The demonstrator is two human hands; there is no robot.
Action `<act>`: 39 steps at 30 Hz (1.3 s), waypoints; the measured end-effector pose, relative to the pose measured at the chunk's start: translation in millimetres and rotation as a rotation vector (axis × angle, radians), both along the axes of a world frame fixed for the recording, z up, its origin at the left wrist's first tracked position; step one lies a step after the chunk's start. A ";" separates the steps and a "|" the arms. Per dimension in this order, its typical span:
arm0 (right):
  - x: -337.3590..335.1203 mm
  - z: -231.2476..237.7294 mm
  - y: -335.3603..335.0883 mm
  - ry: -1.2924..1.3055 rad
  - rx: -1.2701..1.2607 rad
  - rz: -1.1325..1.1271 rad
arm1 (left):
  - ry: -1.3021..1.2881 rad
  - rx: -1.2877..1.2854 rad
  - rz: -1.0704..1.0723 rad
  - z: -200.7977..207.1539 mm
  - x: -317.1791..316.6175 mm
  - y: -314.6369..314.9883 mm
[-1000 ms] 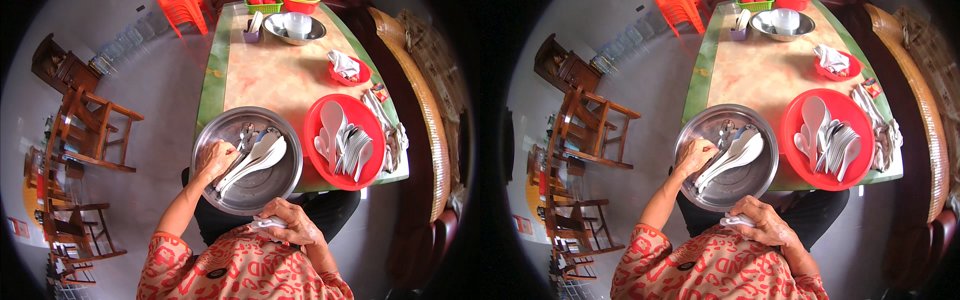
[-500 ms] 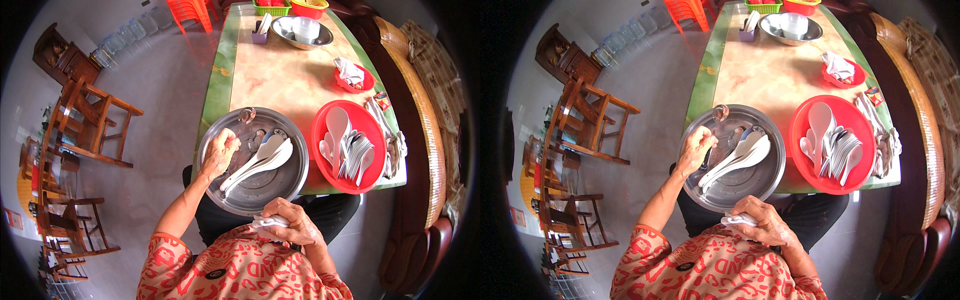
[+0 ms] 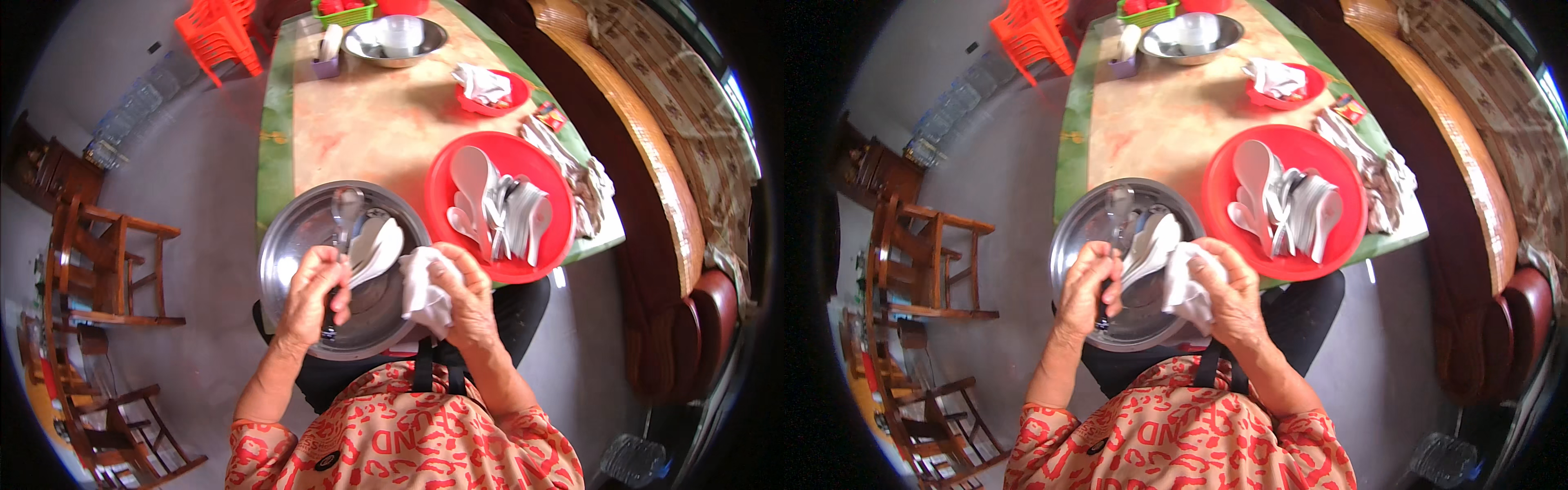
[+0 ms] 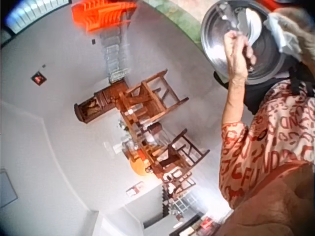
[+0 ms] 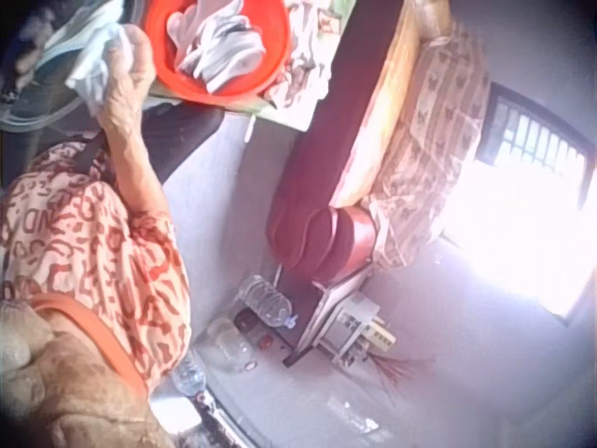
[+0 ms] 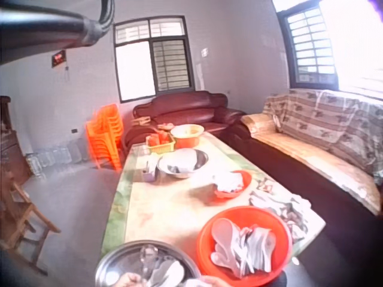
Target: The person dries metal spoons and plastic spoons one by one using a white cloth. They pick each item from a metal bowl, wipe it thoroughly, and place it into a red plastic bowl. The process is repeated for multiple items throughout the clip.
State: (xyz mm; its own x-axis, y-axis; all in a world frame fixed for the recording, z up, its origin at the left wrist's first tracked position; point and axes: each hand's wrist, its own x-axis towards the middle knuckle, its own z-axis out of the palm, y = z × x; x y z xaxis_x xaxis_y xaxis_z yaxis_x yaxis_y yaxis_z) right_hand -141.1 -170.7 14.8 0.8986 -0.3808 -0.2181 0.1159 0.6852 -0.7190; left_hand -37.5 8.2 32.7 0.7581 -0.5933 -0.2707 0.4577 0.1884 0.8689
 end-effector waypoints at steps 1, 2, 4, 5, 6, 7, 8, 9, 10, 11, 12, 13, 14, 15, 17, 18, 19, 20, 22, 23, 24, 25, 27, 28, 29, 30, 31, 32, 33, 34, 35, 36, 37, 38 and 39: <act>1.2 4.7 -3.2 0.007 -0.036 -0.068 | 0.025 0.014 -0.040 1.8 -5.0 -3.2; 2.0 12.8 -4.1 -0.011 -0.020 -0.070 | 0.002 -0.001 -0.044 2.5 -11.2 -3.3; 5.4 17.7 -2.6 -0.123 -0.171 -0.097 | -0.007 -0.005 -0.024 3.8 -23.5 -4.6; 6.2 19.2 -2.6 -0.122 -0.394 -0.099 | -0.036 0.023 -0.039 2.3 -27.0 -4.4; 10.1 20.0 0.8 -0.173 -0.779 -0.174 | -0.066 0.051 -0.055 1.5 -30.0 -3.6; 16.0 23.2 3.5 -0.239 -1.086 -0.220 | -0.104 0.053 -0.063 2.1 -32.8 -2.7; 20.4 25.9 6.1 -0.304 -1.396 -0.271 | -0.116 0.060 -0.050 2.4 -36.0 -3.9; 24.0 23.5 13.1 -0.328 -1.376 -0.223 | -0.128 0.068 -0.038 2.8 -39.3 -5.0; 29.3 13.7 17.6 -0.383 -1.357 -0.199 | -0.140 0.075 -0.026 2.4 -42.1 -5.7; 32.7 7.2 19.0 -0.382 -1.384 -0.177 | -0.176 0.065 -0.020 0.9 -45.1 -6.1; 35.8 3.3 19.5 -0.381 -1.411 -0.154 | -0.162 0.053 -0.023 3.8 -47.9 -7.6; 40.0 2.3 18.9 -0.345 -1.434 -0.165 | -0.157 0.049 -0.028 2.5 -48.8 -8.0; 44.1 2.3 19.1 -0.337 -1.438 -0.187 | -0.152 0.048 -0.029 2.1 -50.5 -7.4; 48.5 2.4 18.9 -0.327 -1.441 -0.209 | -0.154 0.061 -0.034 1.5 -51.8 -7.6; 57.4 5.3 16.3 -0.316 -1.474 -0.271 | -0.157 0.089 -0.045 0.1 -53.8 -8.2; 61.7 5.5 15.4 -0.292 -1.465 -0.300 | -0.153 0.083 -0.033 -0.8 -54.6 -8.0; 65.6 5.0 14.8 -0.268 -1.456 -0.330 | -0.149 0.077 -0.022 -1.9 -55.2 -7.8; 69.2 4.9 14.4 -0.245 -1.450 -0.359 | -0.146 0.068 -0.011 -2.5 -55.3 -8.1; 73.4 4.2 12.5 -0.173 -1.394 -0.434 | -0.157 0.056 -0.001 -1.9 -55.7 -9.9; 72.8 3.5 14.2 -0.179 -1.408 -0.439 | -0.162 0.053 0.007 -1.8 -55.9 -9.9; 71.2 3.1 16.3 -0.184 -1.422 -0.445 | -0.164 0.050 0.015 -1.5 -55.6 -10.2; 69.5 2.6 18.4 -0.204 -1.412 -0.424 | -0.166 0.047 0.023 -0.9 -54.8 -10.9; 65.1 1.3 21.7 -0.241 -1.394 -0.396 | -0.171 0.048 0.038 -0.3 -53.6 -12.1; 61.5 2.1 22.3 -0.242 -1.395 -0.361 | -0.174 0.052 0.048 -0.2 -53.3 -12.6; 58.4 2.2 22.9 -0.250 -1.365 -0.304 | -0.177 0.058 0.060 -0.7 -52.8 -12.6; 55.1 2.8 23.6 -0.259 -1.335 -0.247 | -0.164 0.056 0.064 -1.1 -52.5 -11.6; 51.3 5.2 24.5 -0.263 -1.283 -0.184 | -0.151 0.053 0.069 -1.3 -52.0 -10.0; 48.3 5.9 24.3 -0.276 -1.285 -0.163 | -0.135 0.049 0.070 -1.4 -52.1 -9.4; 46.0 6.1 24.2 -0.291 -1.287 -0.141 | -0.145 0.053 0.067 0.1 -51.7 -9.8; 44.8 6.0 24.2 -0.306 -1.288 -0.119 | -0.143 0.054 0.064 -0.1 -51.7 -10.0; 46.0 7.4 24.5 -0.320 -1.286 -0.151 | -0.143 0.055 0.059 0.6 -51.9 -10.8; 49.1 8.4 23.4 -0.344 -1.325 -0.192 | -0.142 0.057 0.054 1.1 -52.3 -11.5; 53.6 9.5 21.6 -0.369 -1.363 -0.234 | -0.144 0.058 0.041 1.0 -53.9 -12.3; 58.5 10.5 20.0 -0.398 -1.400 -0.278 | -0.150 0.059 0.030 0.7 -55.8 -13.1; 62.6 8.2 19.3 -0.372 -1.409 -0.288 | -0.155 0.060 0.019 0.8 -56.7 -13.9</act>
State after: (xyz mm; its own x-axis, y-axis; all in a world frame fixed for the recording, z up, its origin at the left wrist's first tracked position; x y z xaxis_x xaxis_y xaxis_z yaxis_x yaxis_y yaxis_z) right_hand -78.4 -151.4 23.0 0.6779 -0.2483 0.6919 0.4445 -0.6112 -0.6548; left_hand -94.3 -5.7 33.5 0.8043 -0.5649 -0.1841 0.3140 0.1411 0.9389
